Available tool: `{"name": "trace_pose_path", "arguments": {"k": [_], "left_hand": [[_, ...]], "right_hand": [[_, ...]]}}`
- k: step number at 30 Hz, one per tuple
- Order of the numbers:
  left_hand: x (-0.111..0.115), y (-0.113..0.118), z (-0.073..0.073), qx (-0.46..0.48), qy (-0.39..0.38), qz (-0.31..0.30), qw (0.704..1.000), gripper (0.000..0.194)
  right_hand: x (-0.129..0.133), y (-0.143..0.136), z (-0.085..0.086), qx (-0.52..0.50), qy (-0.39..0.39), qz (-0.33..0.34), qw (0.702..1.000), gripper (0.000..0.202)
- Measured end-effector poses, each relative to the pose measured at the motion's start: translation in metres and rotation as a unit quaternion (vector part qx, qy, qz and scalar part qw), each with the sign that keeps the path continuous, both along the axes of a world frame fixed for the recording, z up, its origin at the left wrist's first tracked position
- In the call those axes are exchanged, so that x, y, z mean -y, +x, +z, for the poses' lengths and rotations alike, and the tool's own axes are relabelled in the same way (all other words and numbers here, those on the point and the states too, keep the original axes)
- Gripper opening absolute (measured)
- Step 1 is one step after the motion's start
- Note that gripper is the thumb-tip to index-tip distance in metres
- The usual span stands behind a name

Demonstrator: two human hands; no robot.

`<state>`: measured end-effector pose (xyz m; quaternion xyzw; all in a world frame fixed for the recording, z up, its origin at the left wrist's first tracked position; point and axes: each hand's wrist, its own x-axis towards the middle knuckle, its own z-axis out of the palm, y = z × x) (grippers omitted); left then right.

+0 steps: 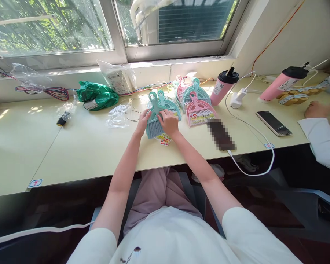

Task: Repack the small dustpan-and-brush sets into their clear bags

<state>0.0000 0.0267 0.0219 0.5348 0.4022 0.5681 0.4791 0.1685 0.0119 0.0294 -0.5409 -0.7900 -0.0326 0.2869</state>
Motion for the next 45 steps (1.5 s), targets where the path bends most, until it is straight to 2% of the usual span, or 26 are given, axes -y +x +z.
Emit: {"name": "trace_pose_path", "arguments": {"k": [4,7,10,12,15,18,21,23,27,30,33,36,38,41,45], "left_hand": [[0.005,0.007,0.002,-0.003,-0.006,-0.059,0.998,0.050],[0.002,0.009,-0.002,0.016,-0.024,-0.082,0.996,0.052],[-0.008,-0.005,-0.007,0.076,-0.047,0.000,0.996,0.049],[-0.015,-0.024,-0.010,0.117,-0.052,0.088,0.988,0.043],[-0.019,-0.054,-0.010,0.093,-0.067,0.114,0.987,0.038],[-0.018,-0.067,-0.011,-0.019,-0.074,0.123,0.990,0.031],[-0.019,-0.065,-0.016,-0.161,-0.060,0.148,0.974,0.025],[-0.021,-0.062,-0.020,-0.216,-0.044,0.164,0.962,0.025],[-0.028,-0.062,-0.029,-0.252,-0.018,0.191,0.949,0.020],[-0.031,-0.065,-0.033,-0.269,-0.025,0.186,0.945,0.034],[-0.030,-0.063,-0.029,-0.226,-0.005,0.174,0.958,0.033],[-0.025,-0.058,-0.019,-0.109,0.014,0.169,0.980,0.020],[-0.021,-0.054,-0.012,-0.040,-0.001,0.157,0.987,0.025],[-0.014,-0.051,-0.004,0.019,-0.036,0.116,0.992,0.033],[-0.010,-0.051,-0.001,0.052,-0.050,0.075,0.995,0.038]], "right_hand": [[0.002,-0.001,0.007,-0.102,-0.063,-0.040,0.992,0.050],[0.002,0.013,0.017,-0.241,-0.111,-0.014,0.964,0.052],[0.003,0.037,0.024,-0.337,-0.156,0.038,0.928,0.052],[0.006,0.056,0.026,-0.354,-0.150,0.028,0.923,0.051],[0.014,0.081,0.022,-0.302,-0.086,-0.064,0.947,0.049],[0.019,0.098,0.012,-0.178,-0.082,-0.131,0.972,0.042],[0.023,0.107,0.003,-0.077,-0.134,-0.148,0.977,0.031],[0.025,0.112,-0.001,-0.050,-0.134,-0.148,0.978,0.024],[0.027,0.121,-0.003,-0.024,-0.072,-0.141,0.987,0.031],[0.023,0.128,-0.004,-0.003,-0.072,-0.132,0.989,0.030],[0.020,0.134,-0.005,-0.018,-0.073,-0.139,0.987,0.030],[0.020,0.136,-0.005,-0.031,-0.059,-0.140,0.988,0.034],[0.021,0.136,-0.005,-0.024,-0.084,-0.134,0.987,0.036],[0.021,0.135,-0.006,-0.007,-0.140,-0.134,0.981,0.027],[0.023,0.130,-0.006,-0.026,-0.136,-0.134,0.981,0.020]]}}
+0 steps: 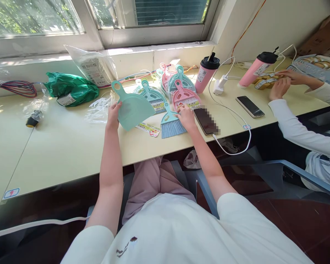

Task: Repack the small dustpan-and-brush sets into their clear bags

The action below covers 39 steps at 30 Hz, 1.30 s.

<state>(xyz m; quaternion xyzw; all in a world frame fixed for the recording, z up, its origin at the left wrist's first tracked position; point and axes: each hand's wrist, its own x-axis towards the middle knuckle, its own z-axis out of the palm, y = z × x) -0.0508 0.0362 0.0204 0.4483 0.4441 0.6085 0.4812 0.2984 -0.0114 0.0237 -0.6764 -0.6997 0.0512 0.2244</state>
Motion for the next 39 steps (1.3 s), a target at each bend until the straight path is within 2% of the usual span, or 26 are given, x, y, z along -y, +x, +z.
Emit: {"name": "trace_pose_path", "arguments": {"k": [4,7,10,13,16,20,22,24,26,29,33,35,39], "left_hand": [[0.000,0.000,-0.002,0.013,-0.004,0.002,1.000,0.036],[0.000,0.005,-0.001,0.018,-0.005,-0.002,1.000,0.037],[0.004,0.016,0.003,0.005,-0.004,-0.039,0.999,0.042],[0.012,0.028,0.008,-0.029,-0.008,-0.092,0.995,0.046],[0.018,0.036,0.010,-0.052,-0.004,-0.141,0.989,0.050],[0.019,0.038,0.010,-0.076,0.038,-0.125,0.989,0.049],[0.018,0.037,0.009,-0.078,0.042,-0.112,0.990,0.046],[0.017,0.036,0.009,-0.078,0.038,-0.109,0.990,0.042],[0.017,0.037,0.009,-0.088,0.040,-0.108,0.989,0.042],[0.019,0.039,0.011,-0.115,0.043,-0.109,0.986,0.043],[0.020,0.043,0.013,-0.128,0.043,-0.110,0.985,0.041],[0.020,0.045,0.013,-0.130,0.053,-0.097,0.985,0.039],[0.016,0.051,0.009,-0.141,0.076,-0.072,0.984,0.034]], "right_hand": [[0.017,-0.003,0.009,-0.057,0.080,0.009,0.995,0.023],[0.031,-0.006,0.022,-0.148,0.122,0.039,0.981,0.022],[0.029,-0.023,0.033,-0.276,0.102,0.082,0.952,0.017],[0.010,-0.056,0.033,-0.358,0.074,0.126,0.922,0.015],[-0.010,-0.092,0.029,-0.345,0.084,0.141,0.924,0.014],[-0.017,-0.119,0.031,-0.229,0.097,0.117,0.962,0.021],[-0.018,-0.121,0.032,-0.184,0.099,0.095,0.973,0.030],[-0.023,-0.119,0.030,-0.203,0.101,0.093,0.969,0.039],[-0.034,-0.115,0.022,-0.277,0.086,0.129,0.948,0.039],[-0.052,-0.110,0.005,-0.402,0.027,0.176,0.898,0.032],[-0.062,-0.112,-0.008,-0.507,0.003,0.128,0.852,0.033],[-0.061,-0.114,-0.009,-0.518,0.004,0.103,0.849,0.031],[-0.053,-0.116,-0.001,-0.488,0.003,0.047,0.872,0.025]]}}
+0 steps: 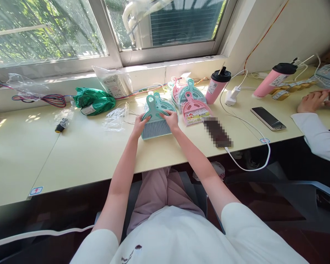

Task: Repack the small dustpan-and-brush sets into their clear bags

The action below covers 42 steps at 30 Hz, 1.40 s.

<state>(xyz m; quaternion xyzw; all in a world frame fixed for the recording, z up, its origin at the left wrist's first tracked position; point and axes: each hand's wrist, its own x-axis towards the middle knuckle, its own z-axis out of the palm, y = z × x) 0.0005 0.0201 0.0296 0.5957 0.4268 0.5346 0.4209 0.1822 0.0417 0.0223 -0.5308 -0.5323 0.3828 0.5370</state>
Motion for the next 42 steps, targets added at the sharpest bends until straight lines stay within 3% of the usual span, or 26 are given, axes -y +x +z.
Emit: {"name": "trace_pose_path", "arguments": {"k": [5,10,18,23,26,29,33,36,39,42], "left_hand": [[-0.001,0.000,0.001,-0.029,0.028,0.008,0.999,0.036],[0.002,-0.004,0.005,-0.013,0.002,-0.034,0.999,0.048],[-0.003,0.003,0.002,-0.103,0.063,0.064,0.991,0.034],[-0.003,0.002,0.001,-0.134,0.074,0.090,0.984,0.029],[-0.003,-0.001,0.001,-0.078,0.045,0.067,0.994,0.034],[-0.006,-0.010,-0.001,0.043,-0.009,0.049,0.998,0.040],[-0.018,-0.033,-0.008,0.213,-0.035,0.103,0.971,0.047],[-0.026,-0.050,-0.017,0.297,-0.030,0.128,0.946,0.046],[-0.029,-0.057,-0.025,0.327,-0.027,0.144,0.934,0.047],[-0.028,-0.057,-0.026,0.327,-0.022,0.141,0.934,0.049]], "right_hand": [[0.011,0.000,0.010,0.056,-0.019,-0.046,0.997,0.024],[0.013,0.000,0.009,0.056,-0.001,-0.031,0.998,0.025],[0.006,0.001,-0.002,0.036,-0.004,-0.032,0.999,0.028],[0.004,0.000,-0.007,0.036,0.006,-0.022,0.999,0.028],[0.002,0.002,-0.007,0.034,0.033,0.038,0.998,0.035],[0.000,0.010,-0.004,0.022,0.068,0.088,0.994,0.049],[0.002,0.019,-0.003,0.126,0.037,0.026,0.991,0.057],[0.012,0.013,-0.007,0.279,0.027,0.043,0.959,0.052],[0.027,-0.005,-0.013,0.401,0.072,0.117,0.906,0.033],[0.038,-0.021,-0.018,0.443,0.115,0.207,0.865,0.029]]}}
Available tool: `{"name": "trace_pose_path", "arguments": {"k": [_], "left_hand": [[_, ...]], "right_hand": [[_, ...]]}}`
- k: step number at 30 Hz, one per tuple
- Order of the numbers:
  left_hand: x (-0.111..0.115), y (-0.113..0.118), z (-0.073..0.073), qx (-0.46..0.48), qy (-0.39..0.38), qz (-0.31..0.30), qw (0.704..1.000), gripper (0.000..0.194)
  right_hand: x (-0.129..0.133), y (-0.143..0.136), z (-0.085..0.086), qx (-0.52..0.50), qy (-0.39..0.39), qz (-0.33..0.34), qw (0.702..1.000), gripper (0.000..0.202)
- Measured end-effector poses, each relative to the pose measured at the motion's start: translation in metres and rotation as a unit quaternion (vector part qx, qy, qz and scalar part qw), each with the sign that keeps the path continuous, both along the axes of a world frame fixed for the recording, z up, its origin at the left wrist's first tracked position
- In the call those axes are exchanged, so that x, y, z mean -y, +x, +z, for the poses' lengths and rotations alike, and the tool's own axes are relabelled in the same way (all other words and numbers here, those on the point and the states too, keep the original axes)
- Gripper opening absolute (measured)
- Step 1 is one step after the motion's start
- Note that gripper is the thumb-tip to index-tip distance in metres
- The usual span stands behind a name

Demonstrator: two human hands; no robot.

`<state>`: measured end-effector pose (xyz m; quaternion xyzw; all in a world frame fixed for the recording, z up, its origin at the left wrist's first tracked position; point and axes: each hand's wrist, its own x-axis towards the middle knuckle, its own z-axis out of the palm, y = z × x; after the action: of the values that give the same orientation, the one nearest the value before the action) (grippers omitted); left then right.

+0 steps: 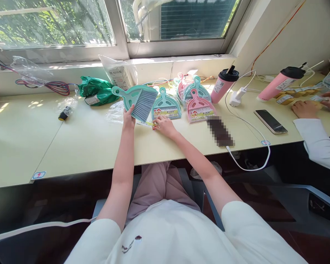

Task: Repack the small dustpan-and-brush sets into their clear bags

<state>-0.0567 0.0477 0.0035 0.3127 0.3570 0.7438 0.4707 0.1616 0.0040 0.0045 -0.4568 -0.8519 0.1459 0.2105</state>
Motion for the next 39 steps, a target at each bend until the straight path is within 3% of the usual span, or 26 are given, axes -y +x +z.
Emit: {"name": "trace_pose_path", "arguments": {"k": [5,7,9,11,14,18,22,28,34,39], "left_hand": [[0.004,0.003,0.004,-0.024,0.002,-0.003,1.000,0.052],[0.005,0.003,0.003,-0.029,0.000,-0.002,1.000,0.054],[0.006,0.003,0.001,-0.034,-0.002,-0.004,0.999,0.056],[0.005,0.003,-0.003,-0.039,-0.002,-0.009,0.999,0.057],[0.004,0.004,-0.007,-0.044,-0.003,-0.012,0.999,0.060],[0.003,0.006,-0.007,-0.032,-0.018,-0.013,0.999,0.061],[0.005,0.008,-0.004,-0.039,-0.014,-0.022,0.999,0.061],[0.005,0.008,-0.004,-0.045,-0.009,-0.031,0.998,0.063],[0.000,0.005,-0.008,-0.049,-0.019,-0.028,0.998,0.058],[-0.001,0.003,-0.008,-0.053,-0.015,-0.024,0.998,0.058]], "right_hand": [[0.000,0.008,0.004,-0.054,-0.106,0.154,0.981,0.018],[-0.001,0.016,0.009,-0.053,-0.144,0.176,0.972,0.015],[0.000,0.020,0.013,-0.040,-0.146,0.152,0.977,0.010],[0.002,0.019,0.014,-0.034,-0.116,0.130,0.984,0.027],[0.004,0.014,0.013,-0.030,-0.099,0.152,0.983,0.046],[0.003,0.013,0.011,-0.049,-0.172,0.184,0.967,0.026],[0.001,0.019,0.013,-0.080,-0.192,0.164,0.964,0.038],[-0.001,0.025,0.014,-0.039,-0.175,0.131,0.975,0.037],[0.001,0.020,0.012,0.000,-0.184,0.096,0.978,0.050],[-0.003,0.027,0.017,-0.002,-0.208,0.093,0.974,0.038]]}}
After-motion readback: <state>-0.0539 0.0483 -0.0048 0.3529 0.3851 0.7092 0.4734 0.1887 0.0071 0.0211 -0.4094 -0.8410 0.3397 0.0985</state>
